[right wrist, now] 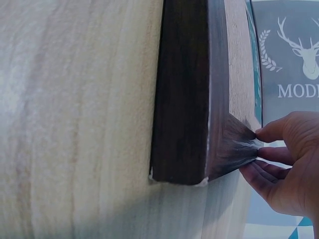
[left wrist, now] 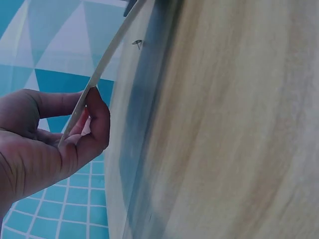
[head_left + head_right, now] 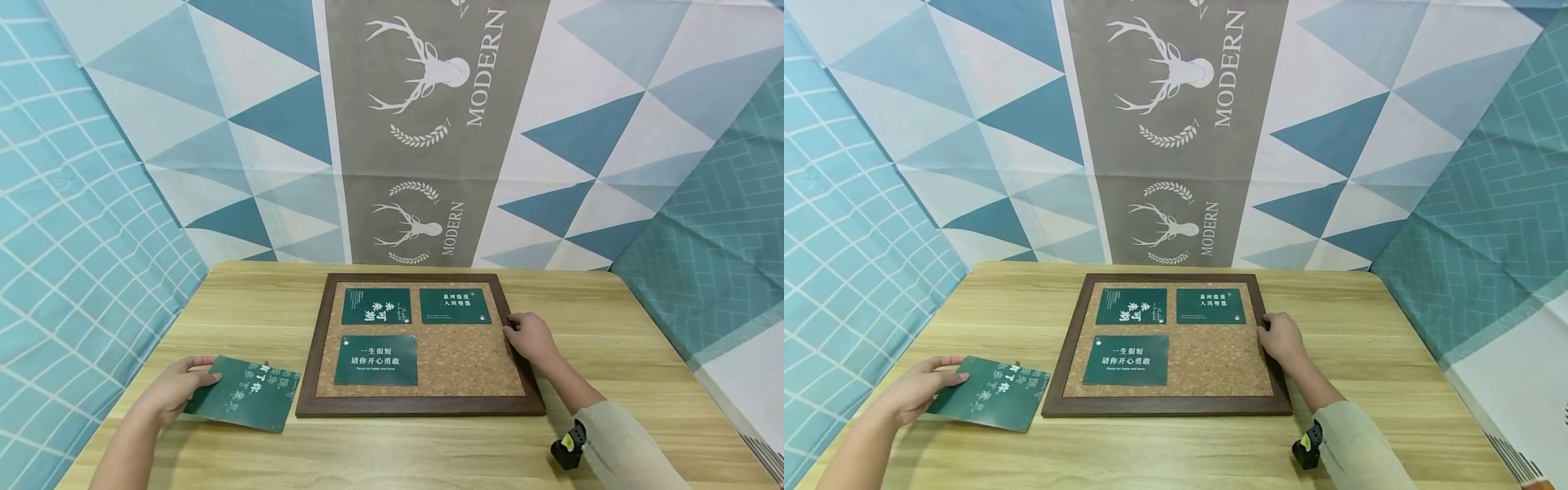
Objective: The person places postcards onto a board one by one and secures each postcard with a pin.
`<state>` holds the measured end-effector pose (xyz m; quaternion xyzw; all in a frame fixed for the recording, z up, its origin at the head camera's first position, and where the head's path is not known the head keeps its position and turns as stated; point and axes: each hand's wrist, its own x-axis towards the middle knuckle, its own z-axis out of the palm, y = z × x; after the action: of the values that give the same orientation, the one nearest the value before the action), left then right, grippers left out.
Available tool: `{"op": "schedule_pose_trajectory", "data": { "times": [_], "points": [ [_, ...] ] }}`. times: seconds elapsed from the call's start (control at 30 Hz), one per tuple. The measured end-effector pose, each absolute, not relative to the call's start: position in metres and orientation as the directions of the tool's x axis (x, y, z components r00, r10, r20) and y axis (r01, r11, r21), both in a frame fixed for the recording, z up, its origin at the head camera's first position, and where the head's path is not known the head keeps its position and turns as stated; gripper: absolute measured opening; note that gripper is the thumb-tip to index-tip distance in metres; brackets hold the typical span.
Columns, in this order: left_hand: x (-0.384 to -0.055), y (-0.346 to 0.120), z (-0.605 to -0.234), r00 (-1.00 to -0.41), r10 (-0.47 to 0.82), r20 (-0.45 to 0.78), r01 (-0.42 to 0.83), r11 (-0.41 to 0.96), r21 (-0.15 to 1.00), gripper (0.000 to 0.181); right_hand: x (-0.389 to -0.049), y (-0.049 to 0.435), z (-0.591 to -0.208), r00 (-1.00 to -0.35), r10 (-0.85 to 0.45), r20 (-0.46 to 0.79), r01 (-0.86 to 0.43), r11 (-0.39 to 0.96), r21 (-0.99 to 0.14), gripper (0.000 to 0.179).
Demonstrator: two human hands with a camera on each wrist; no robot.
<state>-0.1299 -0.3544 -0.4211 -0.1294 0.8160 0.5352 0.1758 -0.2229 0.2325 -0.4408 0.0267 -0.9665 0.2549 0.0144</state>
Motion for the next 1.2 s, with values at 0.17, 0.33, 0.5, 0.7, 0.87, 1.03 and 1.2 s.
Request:
{"op": "schedule_pose_trajectory", "data": {
  "times": [0.17,0.33,0.5,0.7,0.87,1.03,1.2],
  "points": [
    [-0.128,-0.357,-0.418,-0.906,0.009,-0.423,-0.388,0.382,0.839,0.066,-0.223,0.233,-0.441,-0.998,-0.04,0.047,-0.058,0.857,-0.511,0.035],
    [-0.126,-0.359,-0.416,-0.911,0.041,-0.41,-0.371,0.349,0.86,0.067,-0.221,0.234,-0.441,-0.999,-0.033,0.044,-0.051,0.846,-0.531,0.036],
    [-0.126,-0.358,-0.414,-0.912,0.068,-0.404,-0.367,0.304,0.879,0.069,-0.222,0.234,-0.441,-0.998,-0.038,0.044,-0.056,0.842,-0.537,0.036],
    [-0.127,-0.354,-0.412,-0.915,0.095,-0.392,-0.357,0.263,0.896,0.073,-0.222,0.233,-0.439,-0.998,-0.041,0.037,-0.055,0.843,-0.535,0.036],
    [-0.127,-0.352,-0.411,-0.92,0.119,-0.373,-0.34,0.229,0.912,0.071,-0.223,0.233,-0.44,-0.999,-0.04,0.03,-0.049,0.842,-0.537,0.036],
    [-0.129,-0.349,-0.412,-0.922,0.131,-0.365,-0.335,0.203,0.92,0.068,-0.224,0.233,-0.44,-0.999,-0.035,0.026,-0.044,0.84,-0.54,0.036],
    [-0.13,-0.346,-0.412,-0.922,0.153,-0.355,-0.326,0.187,0.927,0.069,-0.223,0.233,-0.44,-0.999,-0.033,0.02,-0.039,0.841,-0.54,0.036]
  ]
}}
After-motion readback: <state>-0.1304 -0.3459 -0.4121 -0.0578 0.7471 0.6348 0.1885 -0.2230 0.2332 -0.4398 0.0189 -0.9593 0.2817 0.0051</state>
